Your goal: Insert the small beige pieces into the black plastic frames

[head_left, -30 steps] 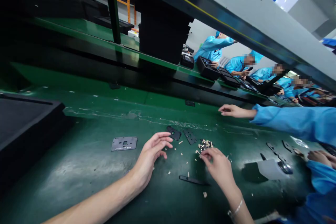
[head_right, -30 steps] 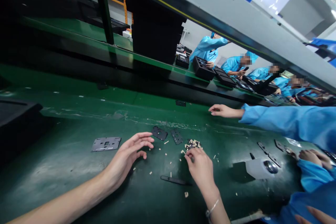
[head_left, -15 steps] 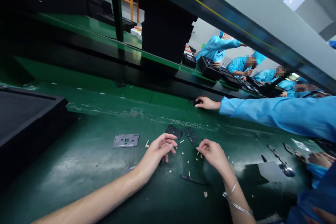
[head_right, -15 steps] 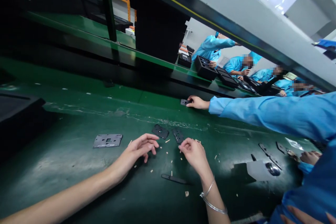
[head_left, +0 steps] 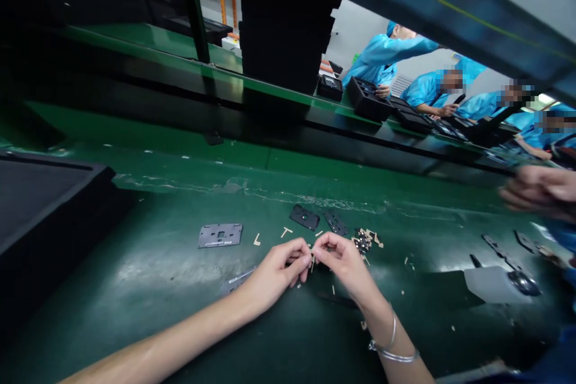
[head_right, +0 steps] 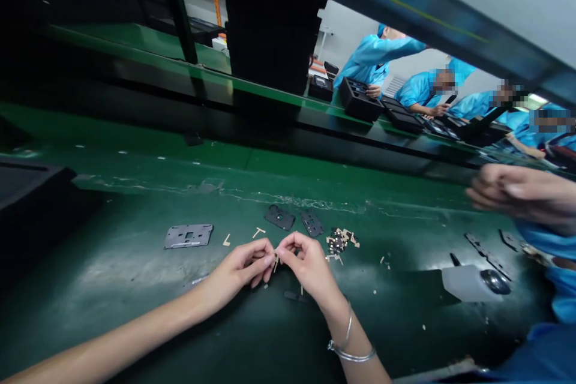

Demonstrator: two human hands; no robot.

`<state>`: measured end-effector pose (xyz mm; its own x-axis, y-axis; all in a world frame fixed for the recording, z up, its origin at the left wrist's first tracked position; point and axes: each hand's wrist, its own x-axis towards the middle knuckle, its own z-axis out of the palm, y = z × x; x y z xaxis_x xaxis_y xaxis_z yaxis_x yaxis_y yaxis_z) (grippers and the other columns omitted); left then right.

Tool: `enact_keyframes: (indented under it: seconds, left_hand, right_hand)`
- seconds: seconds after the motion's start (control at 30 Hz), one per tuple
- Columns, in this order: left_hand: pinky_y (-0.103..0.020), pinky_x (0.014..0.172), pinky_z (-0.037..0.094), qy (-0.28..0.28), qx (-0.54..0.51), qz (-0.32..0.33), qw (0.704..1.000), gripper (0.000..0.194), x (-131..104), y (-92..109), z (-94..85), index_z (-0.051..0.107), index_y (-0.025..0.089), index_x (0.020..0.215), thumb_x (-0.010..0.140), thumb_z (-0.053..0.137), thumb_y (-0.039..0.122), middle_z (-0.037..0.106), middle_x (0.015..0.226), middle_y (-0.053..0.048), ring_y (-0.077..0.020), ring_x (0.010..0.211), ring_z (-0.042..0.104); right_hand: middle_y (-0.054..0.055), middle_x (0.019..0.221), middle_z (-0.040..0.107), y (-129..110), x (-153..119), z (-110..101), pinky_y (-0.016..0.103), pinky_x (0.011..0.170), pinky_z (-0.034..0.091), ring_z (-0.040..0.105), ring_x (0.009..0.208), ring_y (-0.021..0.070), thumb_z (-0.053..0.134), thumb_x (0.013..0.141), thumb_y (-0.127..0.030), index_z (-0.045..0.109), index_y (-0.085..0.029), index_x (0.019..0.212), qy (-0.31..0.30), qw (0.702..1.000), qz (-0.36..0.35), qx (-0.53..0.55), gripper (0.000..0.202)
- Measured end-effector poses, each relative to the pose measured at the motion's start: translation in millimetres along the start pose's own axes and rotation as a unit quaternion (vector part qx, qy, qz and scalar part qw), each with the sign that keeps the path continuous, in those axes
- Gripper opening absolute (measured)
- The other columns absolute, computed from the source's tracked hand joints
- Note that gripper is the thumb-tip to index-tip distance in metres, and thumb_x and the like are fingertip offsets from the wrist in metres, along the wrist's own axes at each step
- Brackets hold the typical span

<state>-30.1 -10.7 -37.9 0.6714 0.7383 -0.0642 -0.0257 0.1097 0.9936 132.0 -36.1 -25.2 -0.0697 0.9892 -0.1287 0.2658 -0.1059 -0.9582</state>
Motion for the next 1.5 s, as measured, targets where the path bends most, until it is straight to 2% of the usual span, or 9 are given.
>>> enact_keyframes:
  seconds: [0.13, 0.27, 0.47, 0.53, 0.67, 0.8, 1.07, 1.23, 1.5]
  left_hand:
    - [-0.021, 0.050, 0.030, -0.015, -0.022, -0.009, 1.000, 0.025, -1, -2, 1.4, 0.047, 0.016, 0.072, 0.086, 0.049, 0.035, 0.051, 0.061, 0.002, -0.0089, 0.051, 0.040]
    - [-0.020, 0.049, 0.029, -0.002, -0.062, -0.019, 0.998, 0.024, -2, -3, 0.1, 0.050, 0.015, 0.075, 0.086, 0.051, 0.037, 0.054, 0.062, 0.001, -0.0082, 0.051, 0.041]
    - [-0.019, 0.047, 0.029, 0.019, -0.097, 0.001, 0.995, 0.024, -3, 0, 0.3, 0.052, 0.016, 0.077, 0.086, 0.053, 0.038, 0.055, 0.063, 0.001, -0.0077, 0.050, 0.042]
    - [-0.019, 0.047, 0.028, 0.020, -0.098, 0.007, 0.995, 0.023, -4, 1, 0.8, 0.052, 0.016, 0.077, 0.087, 0.052, 0.037, 0.054, 0.064, 0.001, -0.0077, 0.051, 0.042]
    - [-0.020, 0.047, 0.028, 0.034, -0.079, 0.011, 0.996, 0.022, -5, 3, 1.4, 0.053, 0.016, 0.077, 0.087, 0.051, 0.035, 0.053, 0.064, 0.001, -0.0083, 0.052, 0.042]
    - [-0.020, 0.051, 0.031, 0.044, -0.053, 0.015, 0.998, 0.021, -6, 5, 1.3, 0.053, 0.017, 0.077, 0.087, 0.050, 0.034, 0.052, 0.065, 0.002, -0.0093, 0.055, 0.042]
    - [-0.023, 0.059, 0.033, 0.030, 0.117, 0.048, 0.992, 0.025, -8, 13, -0.9, 0.052, 0.017, 0.072, 0.090, 0.041, 0.029, 0.049, 0.064, 0.001, -0.0132, 0.061, 0.045]
    - [-0.023, 0.061, 0.033, 0.032, 0.190, 0.080, 0.978, 0.026, -7, 11, -2.0, 0.051, 0.018, 0.069, 0.091, 0.040, 0.025, 0.049, 0.064, 0.002, -0.0134, 0.061, 0.045]
    - [-0.025, 0.062, 0.035, 0.057, 0.317, 0.155, 0.934, 0.025, -9, 6, -3.3, 0.056, 0.018, 0.079, 0.093, 0.036, 0.021, 0.053, 0.069, -0.002, -0.0153, 0.064, 0.050]
  right_hand:
    - [0.000, 0.067, 0.057, 1, 0, -9, 0.021, 0.052, 0.037, 0.052, 0.061, 0.0118, 0.053, 0.080, -0.032, 0.057, -0.016, 0.076, 0.054, 0.993, -0.002, -0.104, 0.017]
    - [-0.002, 0.060, 0.058, 4, -1, -30, 0.022, 0.050, 0.032, 0.050, 0.054, 0.0116, 0.054, 0.074, -0.020, 0.062, -0.020, 0.069, 0.070, 0.947, 0.025, -0.311, 0.009]
    - [-0.001, 0.068, 0.060, -3, -5, -31, 0.025, 0.058, 0.032, 0.051, 0.064, 0.0147, 0.059, 0.071, -0.018, 0.061, -0.022, 0.063, 0.121, 0.909, -0.007, -0.400, 0.009]
    - [-0.001, 0.067, 0.059, -6, -6, -23, 0.024, 0.058, 0.033, 0.049, 0.062, 0.0138, 0.060, 0.071, -0.018, 0.061, -0.021, 0.067, 0.128, 0.914, -0.026, -0.383, 0.006]
    - [0.001, 0.068, 0.060, -9, -8, -9, 0.023, 0.054, 0.037, 0.050, 0.060, 0.0123, 0.057, 0.079, -0.030, 0.063, -0.017, 0.077, 0.043, 0.987, -0.017, -0.154, 0.014]
    - [0.000, 0.067, 0.059, -10, -11, -1, 0.023, 0.055, 0.041, 0.052, 0.060, 0.0117, 0.063, 0.076, -0.034, 0.060, -0.016, 0.075, 0.028, 0.999, -0.008, -0.013, 0.018]
    - [0.000, 0.066, 0.056, -7, -13, 3, 0.023, 0.051, 0.036, 0.044, 0.057, 0.0108, 0.060, 0.078, -0.025, 0.063, -0.018, 0.071, 0.104, 0.977, -0.088, -0.163, 0.010]
    - [-0.001, 0.064, 0.056, -4, -16, 4, 0.024, 0.052, 0.038, 0.045, 0.055, 0.0110, 0.064, 0.077, -0.023, 0.063, -0.019, 0.074, 0.132, 0.966, -0.119, -0.185, 0.005]
    - [0.004, 0.075, 0.065, -12, -19, 8, 0.028, 0.055, 0.043, 0.058, 0.072, 0.0167, 0.059, 0.081, -0.019, 0.067, -0.020, 0.077, 0.147, 0.937, -0.231, -0.218, 0.010]
